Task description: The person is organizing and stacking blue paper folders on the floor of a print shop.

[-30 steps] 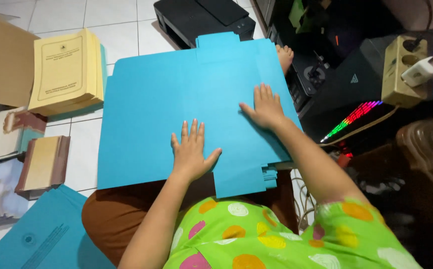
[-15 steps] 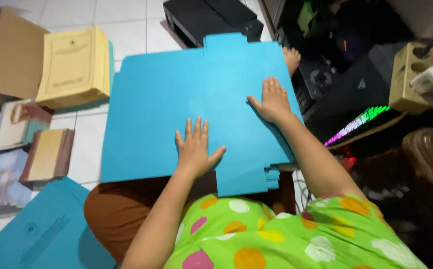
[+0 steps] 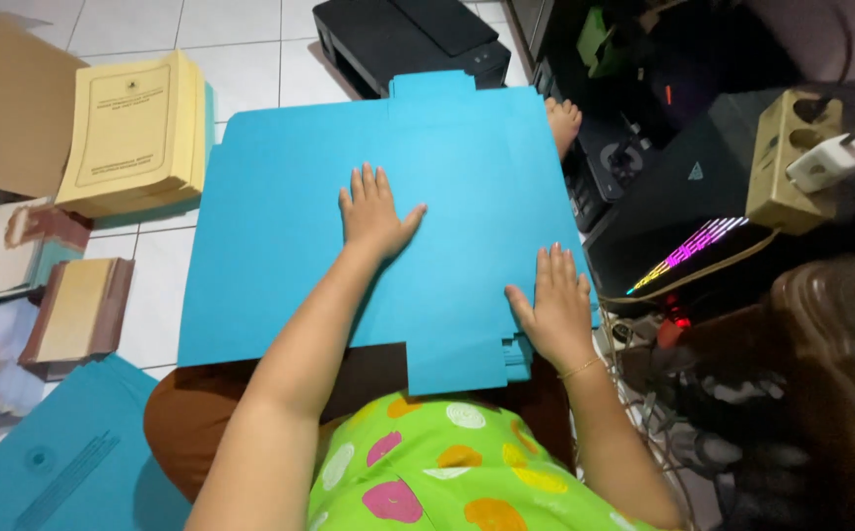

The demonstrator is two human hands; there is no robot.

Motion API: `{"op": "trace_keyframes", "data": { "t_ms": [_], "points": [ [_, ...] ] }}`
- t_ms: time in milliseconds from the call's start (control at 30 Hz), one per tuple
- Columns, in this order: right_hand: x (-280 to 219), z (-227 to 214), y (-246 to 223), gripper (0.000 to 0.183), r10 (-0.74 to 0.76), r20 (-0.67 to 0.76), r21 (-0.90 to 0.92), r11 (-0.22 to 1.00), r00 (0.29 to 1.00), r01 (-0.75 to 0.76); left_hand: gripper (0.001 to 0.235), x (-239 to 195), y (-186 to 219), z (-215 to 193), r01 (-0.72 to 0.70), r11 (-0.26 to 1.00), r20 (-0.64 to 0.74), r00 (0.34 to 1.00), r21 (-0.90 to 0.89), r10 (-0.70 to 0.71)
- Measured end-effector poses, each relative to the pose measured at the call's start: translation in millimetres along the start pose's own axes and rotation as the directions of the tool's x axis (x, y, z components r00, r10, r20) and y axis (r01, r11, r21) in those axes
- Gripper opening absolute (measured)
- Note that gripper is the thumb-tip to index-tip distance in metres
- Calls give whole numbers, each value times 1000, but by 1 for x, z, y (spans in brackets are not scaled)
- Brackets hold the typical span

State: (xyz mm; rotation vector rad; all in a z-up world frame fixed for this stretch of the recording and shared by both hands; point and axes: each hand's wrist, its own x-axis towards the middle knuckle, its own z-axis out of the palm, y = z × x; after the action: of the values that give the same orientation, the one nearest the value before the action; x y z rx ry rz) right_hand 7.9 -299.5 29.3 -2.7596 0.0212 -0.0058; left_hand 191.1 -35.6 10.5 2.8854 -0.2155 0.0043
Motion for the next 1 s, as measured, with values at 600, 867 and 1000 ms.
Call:
{"op": "trace_keyframes", "data": {
  "t_ms": [600,867,1000],
  "points": [
    [29,-12,13,100,105,-67,233,969,992,-87,93,-112,-6,-11,-16,999,10,1000,-33,16],
    [38,-49,11,81,200,-42,629,767,979,-129,93,-120,-12,-14,-68,993,-33,997,-91,66],
    [30,-66,-20,63,-6,-35,775,631,999,31,93,-128,-16,-15,-78,992,-27,997,-101,75]
  ]
}}
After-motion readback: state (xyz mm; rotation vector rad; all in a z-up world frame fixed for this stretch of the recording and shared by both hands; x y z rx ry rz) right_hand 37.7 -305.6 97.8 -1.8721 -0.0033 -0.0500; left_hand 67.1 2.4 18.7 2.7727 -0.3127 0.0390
